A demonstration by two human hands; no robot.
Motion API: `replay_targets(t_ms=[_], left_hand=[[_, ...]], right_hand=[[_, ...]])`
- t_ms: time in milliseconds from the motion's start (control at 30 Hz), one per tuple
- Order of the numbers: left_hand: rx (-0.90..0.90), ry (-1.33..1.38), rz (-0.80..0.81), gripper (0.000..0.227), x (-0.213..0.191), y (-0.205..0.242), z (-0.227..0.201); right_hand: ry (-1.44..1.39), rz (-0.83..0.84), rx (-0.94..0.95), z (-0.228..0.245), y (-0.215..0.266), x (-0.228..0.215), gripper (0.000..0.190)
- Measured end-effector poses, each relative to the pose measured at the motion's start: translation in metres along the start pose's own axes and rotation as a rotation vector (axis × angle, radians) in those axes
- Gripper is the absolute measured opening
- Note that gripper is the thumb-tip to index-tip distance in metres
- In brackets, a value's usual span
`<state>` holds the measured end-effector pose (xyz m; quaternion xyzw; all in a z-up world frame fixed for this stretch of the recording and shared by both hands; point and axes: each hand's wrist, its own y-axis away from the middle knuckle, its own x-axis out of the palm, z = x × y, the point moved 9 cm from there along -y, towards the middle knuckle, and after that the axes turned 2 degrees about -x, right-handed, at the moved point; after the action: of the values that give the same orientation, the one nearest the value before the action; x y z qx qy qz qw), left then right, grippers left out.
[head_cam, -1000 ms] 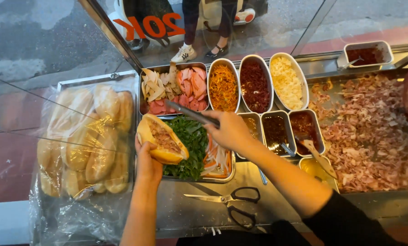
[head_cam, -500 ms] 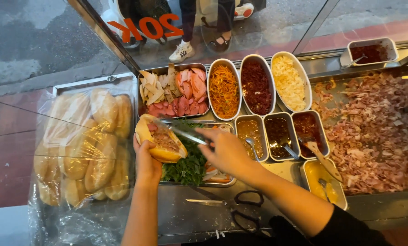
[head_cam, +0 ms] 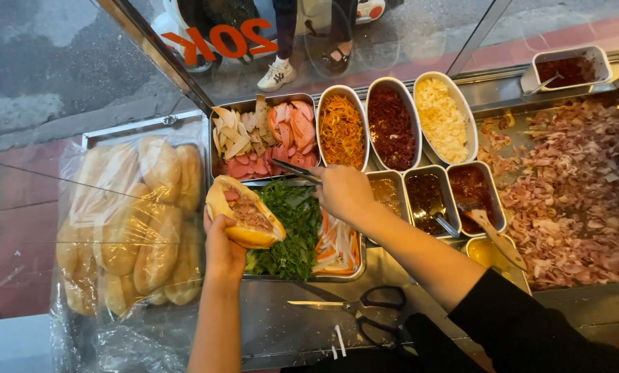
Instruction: The person cuts a bread roll open with scissors, then uses tongs to add sauces, sliced meats, shredded vegetables, and fresh greens into the roll. The sandwich is assembled at a street food stall with a vertical rotisserie and multiple ingredient trays.
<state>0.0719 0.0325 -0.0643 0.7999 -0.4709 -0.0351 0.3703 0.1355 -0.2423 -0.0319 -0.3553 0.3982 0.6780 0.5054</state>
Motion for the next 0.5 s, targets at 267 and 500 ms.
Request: replay_targets(t_ms=[267, 500], left_hand=[[-0.001, -0.018, 0.038, 0.101, 0.008, -0.010, 0.006], [0.023, -0.009, 0.007, 0.101, 0.001, -0.018, 0.008]], right_hand=[[0.001, -0.001, -0.028, 0.004, 0.003, -0.015, 0.044], [-0.040, -0.031, -0.001, 0.005, 0.021, -0.040, 0.043]])
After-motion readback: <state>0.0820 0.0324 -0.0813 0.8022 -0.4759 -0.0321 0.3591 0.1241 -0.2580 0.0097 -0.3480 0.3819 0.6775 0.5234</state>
